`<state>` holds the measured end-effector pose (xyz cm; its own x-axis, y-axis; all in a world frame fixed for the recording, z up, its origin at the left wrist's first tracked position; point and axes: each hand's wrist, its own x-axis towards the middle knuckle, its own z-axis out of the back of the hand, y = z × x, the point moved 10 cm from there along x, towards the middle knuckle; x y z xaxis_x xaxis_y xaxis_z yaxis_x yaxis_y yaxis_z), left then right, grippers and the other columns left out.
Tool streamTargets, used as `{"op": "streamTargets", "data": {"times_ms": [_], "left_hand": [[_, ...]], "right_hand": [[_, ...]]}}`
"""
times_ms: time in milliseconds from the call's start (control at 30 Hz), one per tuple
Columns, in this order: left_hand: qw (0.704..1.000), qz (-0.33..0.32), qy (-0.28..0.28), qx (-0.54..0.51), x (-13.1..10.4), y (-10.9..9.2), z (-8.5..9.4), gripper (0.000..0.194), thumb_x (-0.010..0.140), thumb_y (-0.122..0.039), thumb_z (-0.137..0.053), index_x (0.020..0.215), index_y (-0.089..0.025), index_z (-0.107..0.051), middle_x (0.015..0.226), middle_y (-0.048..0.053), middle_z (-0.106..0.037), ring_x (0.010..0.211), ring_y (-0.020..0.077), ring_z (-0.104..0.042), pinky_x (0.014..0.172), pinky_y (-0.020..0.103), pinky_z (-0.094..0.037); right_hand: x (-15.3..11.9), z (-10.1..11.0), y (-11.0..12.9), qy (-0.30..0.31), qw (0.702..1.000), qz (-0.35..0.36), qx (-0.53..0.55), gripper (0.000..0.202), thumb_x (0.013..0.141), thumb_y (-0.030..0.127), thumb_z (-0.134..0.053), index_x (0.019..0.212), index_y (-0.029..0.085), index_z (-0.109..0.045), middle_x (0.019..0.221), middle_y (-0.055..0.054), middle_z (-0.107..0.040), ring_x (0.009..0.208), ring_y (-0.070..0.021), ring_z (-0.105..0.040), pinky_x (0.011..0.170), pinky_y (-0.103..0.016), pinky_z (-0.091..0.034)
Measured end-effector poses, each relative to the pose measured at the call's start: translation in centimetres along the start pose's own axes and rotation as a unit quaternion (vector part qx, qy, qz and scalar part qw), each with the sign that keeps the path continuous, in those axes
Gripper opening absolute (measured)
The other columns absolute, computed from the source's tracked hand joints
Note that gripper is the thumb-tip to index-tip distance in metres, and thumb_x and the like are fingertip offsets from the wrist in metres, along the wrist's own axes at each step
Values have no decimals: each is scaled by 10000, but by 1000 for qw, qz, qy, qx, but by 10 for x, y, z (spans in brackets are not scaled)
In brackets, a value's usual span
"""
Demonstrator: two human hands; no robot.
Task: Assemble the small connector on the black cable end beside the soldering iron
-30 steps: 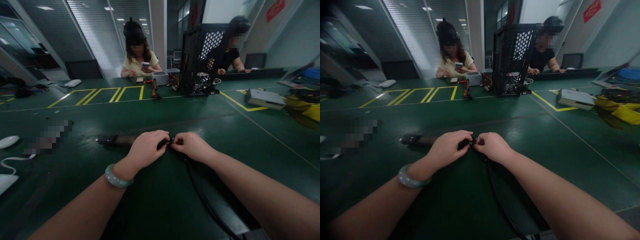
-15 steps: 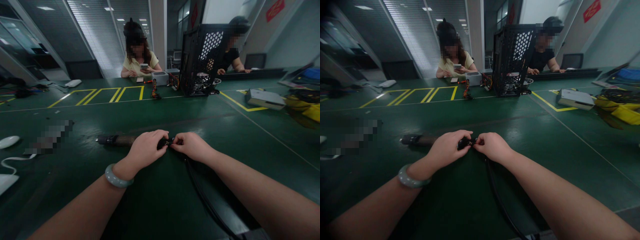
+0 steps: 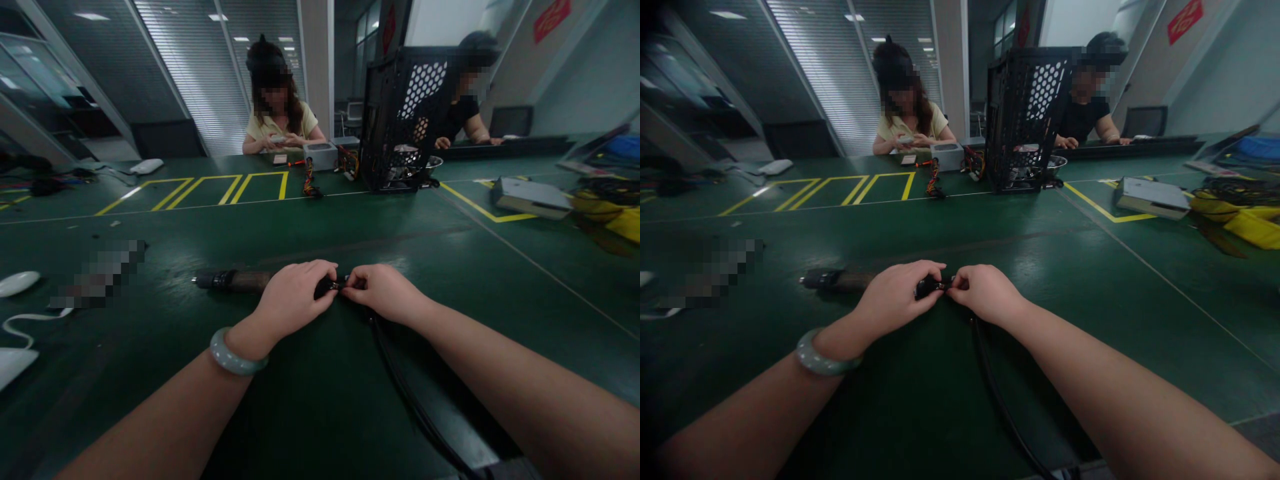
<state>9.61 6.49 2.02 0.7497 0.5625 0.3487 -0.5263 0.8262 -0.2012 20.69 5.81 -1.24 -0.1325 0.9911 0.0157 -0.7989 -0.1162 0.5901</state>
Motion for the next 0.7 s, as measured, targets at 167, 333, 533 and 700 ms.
{"op": "streamTargets", "data": {"times_ms": [167,333,533,700], "left_hand": [[1000,-17,16,-2,0,-3,-3,114,847,-229,-566,958,-231,-589,1168,16,-632,1020,218,-608,852,384,-484],[1000,-15,15,-7,0,-4,-2,168,819,-203,-585,983,-238,-585,1199,5,-622,1007,219,-612,853,394,-488],[1000,6,10,-7,0,1,0,114,837,-254,-584,946,-222,-580,1162,29,-640,1001,232,-617,818,394,-497],[1000,-17,16,-13,0,-3,-3,135,830,-207,-565,960,-234,-589,1206,17,-620,1029,222,-606,876,393,-480]], "right_hand": [[0,-1,0,5,1000,-3,5,127,809,326,-633,792,216,-695,753,7,-711,641,-130,-621,559,-225,-394],[0,0,0,0,1000,2,4,132,811,331,-630,783,216,-690,751,11,-709,638,-125,-616,554,-224,-389],[0,-1,0,3,1000,2,7,136,810,335,-627,780,219,-691,747,14,-706,628,-121,-611,552,-225,-387],[0,-1,0,1,1000,7,10,135,812,337,-628,786,221,-693,752,19,-708,632,-120,-613,551,-225,-386]]}}
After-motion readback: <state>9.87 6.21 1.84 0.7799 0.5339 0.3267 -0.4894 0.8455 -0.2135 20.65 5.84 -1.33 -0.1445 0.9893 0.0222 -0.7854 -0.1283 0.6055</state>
